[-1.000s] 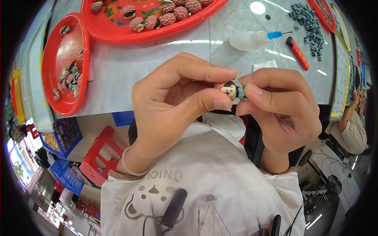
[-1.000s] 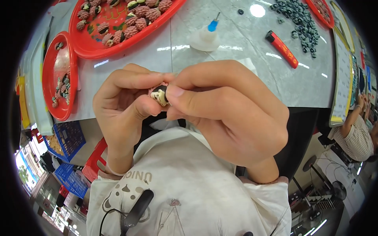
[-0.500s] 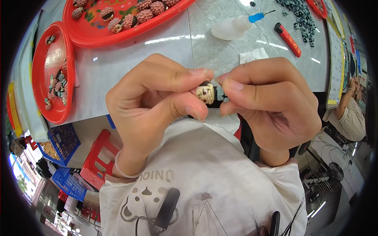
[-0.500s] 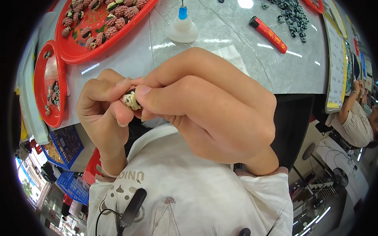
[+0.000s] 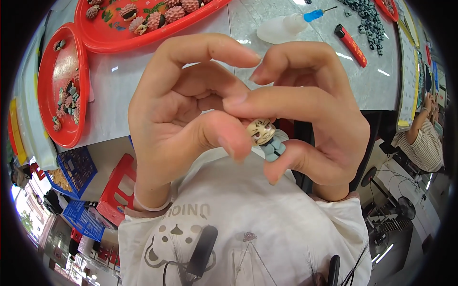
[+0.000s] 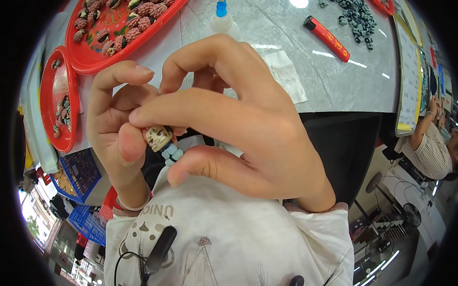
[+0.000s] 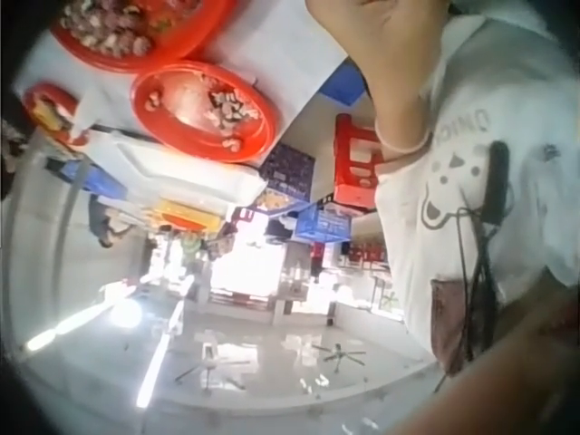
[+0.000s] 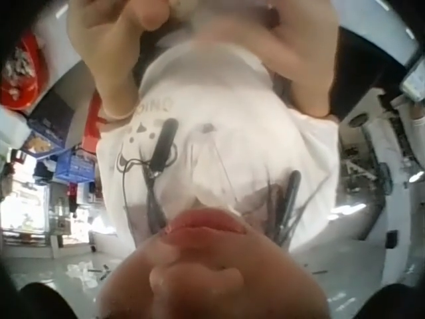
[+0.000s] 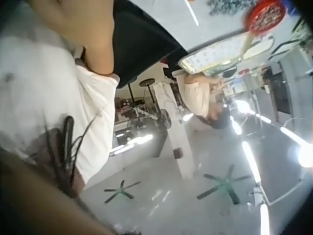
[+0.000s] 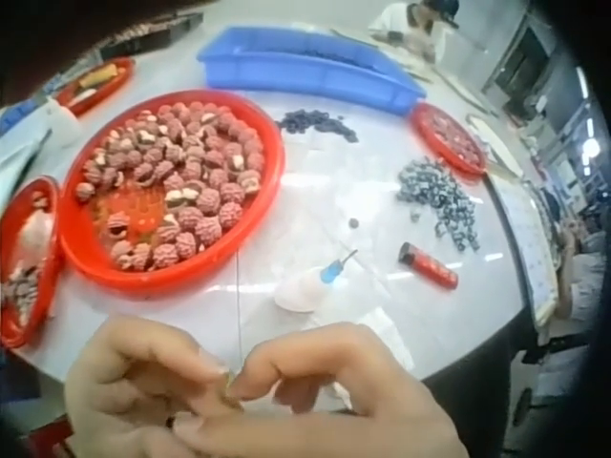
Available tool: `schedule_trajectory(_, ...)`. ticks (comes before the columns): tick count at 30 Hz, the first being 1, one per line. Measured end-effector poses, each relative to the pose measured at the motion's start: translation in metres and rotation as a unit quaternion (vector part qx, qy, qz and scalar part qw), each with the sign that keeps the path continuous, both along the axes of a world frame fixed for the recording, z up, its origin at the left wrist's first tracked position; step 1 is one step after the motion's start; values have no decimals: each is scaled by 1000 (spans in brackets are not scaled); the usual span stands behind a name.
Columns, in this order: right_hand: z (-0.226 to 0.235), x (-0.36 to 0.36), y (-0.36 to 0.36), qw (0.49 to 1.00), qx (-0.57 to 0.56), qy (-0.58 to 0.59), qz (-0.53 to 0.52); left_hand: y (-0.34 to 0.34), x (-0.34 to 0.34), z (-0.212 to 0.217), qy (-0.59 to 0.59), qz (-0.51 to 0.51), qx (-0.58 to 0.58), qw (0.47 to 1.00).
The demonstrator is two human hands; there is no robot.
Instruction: The person assembles small figurines by applying glue to figurine heads with a glue dispenser bottle, attaching figurine bodies to the heads by hand, and placing the assembled figurines into a tray.
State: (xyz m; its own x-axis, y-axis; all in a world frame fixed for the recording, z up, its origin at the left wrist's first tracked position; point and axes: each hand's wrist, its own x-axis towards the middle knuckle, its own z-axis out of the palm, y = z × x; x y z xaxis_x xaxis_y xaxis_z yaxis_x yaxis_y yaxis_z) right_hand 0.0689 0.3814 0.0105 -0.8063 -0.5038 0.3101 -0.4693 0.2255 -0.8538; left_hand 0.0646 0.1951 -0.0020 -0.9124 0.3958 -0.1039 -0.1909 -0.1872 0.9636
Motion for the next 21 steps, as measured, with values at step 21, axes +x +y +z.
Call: schedule_trajectory(21,-18,-9,-5,954,0,274,-120,8,2,0,39,-20,23,999)
